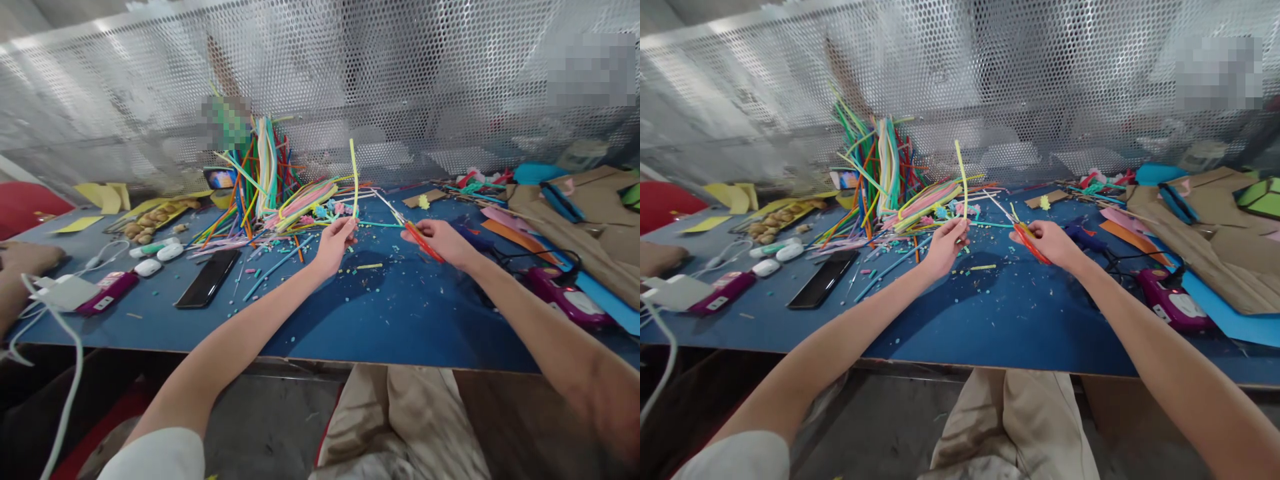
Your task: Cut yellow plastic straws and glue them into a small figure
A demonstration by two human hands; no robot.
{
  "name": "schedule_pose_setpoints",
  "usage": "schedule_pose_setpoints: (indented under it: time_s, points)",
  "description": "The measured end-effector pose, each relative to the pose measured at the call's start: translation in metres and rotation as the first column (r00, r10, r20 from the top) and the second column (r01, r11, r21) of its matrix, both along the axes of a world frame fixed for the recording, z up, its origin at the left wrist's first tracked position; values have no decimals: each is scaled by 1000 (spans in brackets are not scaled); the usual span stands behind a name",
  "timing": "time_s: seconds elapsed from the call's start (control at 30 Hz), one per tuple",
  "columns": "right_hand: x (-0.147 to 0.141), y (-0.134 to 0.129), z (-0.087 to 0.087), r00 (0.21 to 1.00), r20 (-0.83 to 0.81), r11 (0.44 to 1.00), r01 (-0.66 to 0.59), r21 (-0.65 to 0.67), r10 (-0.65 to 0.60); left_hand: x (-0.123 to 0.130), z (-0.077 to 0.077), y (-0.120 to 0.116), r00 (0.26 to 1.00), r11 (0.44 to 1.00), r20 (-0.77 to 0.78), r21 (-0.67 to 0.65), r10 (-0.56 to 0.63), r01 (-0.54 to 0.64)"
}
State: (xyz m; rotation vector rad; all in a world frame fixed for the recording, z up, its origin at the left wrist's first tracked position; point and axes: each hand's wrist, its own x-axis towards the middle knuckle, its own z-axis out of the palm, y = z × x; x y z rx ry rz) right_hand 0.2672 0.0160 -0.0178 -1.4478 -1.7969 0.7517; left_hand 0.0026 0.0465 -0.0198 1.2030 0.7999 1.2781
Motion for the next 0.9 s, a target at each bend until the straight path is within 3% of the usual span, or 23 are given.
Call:
schedule_pose_setpoints:
  time_s: [0.17, 0.3, 0.53, 0.77, 0.9]
  points:
    - [-15, -2, -12, 995, 7, 994, -97, -48, 97, 1, 2, -6, 992, 999, -119, 39, 36, -32]
    - [-19, -9, -11, 979, 16, 977, -202, -70, 204, 1, 2, -9, 979, 991, -190, 124, 73, -50]
    - [-15, -12, -6, 956, -54, 955, -291, -63, 288, 0, 3, -10, 991, 984, -77, 145, 112, -100]
    - [-13, -11, -11, 941, -42, 932, -338, -133, 335, 0, 9, -17, 962, 964, -263, 264, 68, 4]
    - [-13, -13, -11, 904, -65, 886, -426, -182, 422, -2, 13, -21, 933, 945, -356, 320, 57, 65]
